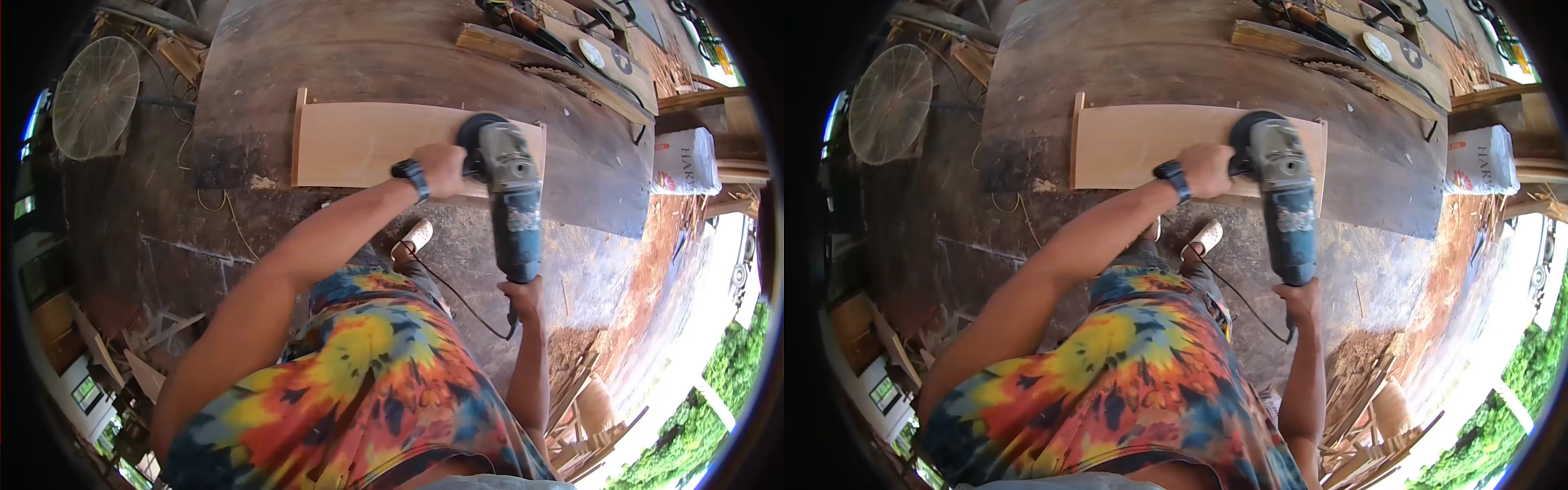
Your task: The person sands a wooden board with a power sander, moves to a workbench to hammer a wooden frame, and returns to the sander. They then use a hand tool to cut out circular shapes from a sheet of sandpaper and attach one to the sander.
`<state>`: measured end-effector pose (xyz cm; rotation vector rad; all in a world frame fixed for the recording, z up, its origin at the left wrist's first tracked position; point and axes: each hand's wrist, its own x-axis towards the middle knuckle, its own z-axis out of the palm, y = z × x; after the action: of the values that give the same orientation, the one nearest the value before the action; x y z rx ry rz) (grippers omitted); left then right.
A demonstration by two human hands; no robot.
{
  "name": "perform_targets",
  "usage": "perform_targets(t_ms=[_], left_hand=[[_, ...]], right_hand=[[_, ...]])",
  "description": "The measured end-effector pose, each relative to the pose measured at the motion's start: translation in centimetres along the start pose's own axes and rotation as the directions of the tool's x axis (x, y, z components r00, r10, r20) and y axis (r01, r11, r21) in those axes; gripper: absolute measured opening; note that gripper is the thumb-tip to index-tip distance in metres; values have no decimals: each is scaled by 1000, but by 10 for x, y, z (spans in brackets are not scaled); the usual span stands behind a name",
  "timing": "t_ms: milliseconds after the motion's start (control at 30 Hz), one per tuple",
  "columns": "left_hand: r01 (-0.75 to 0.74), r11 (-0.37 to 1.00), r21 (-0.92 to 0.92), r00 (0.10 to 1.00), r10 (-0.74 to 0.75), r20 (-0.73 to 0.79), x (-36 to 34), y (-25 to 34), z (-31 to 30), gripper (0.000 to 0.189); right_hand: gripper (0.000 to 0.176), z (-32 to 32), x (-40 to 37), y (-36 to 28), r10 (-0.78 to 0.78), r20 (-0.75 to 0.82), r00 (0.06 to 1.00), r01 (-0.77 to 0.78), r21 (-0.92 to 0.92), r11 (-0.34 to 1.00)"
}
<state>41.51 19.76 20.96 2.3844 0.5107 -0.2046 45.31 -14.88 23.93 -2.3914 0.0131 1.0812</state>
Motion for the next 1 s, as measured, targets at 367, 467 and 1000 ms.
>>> perform_targets(t_ms=[367, 467, 1000], left_hand=[[-7, 1000, -6, 987, 6, -161, 9, 17, 15, 27], [143, 989, -36, 982, -146, -119, -20, -9, -7, 21], [533, 844, 63, 838, -517, -175, -147, -181, -110, 30]], right_hand=[[18, -42, 41, -19, 11, 63, 998, -17, 91, 996], [19, -20, 38, -42, -10, 72, 997, 12, -22, 1000], [49, 134, 5, -195, -213, 263, 941, 298, -342, 891]])
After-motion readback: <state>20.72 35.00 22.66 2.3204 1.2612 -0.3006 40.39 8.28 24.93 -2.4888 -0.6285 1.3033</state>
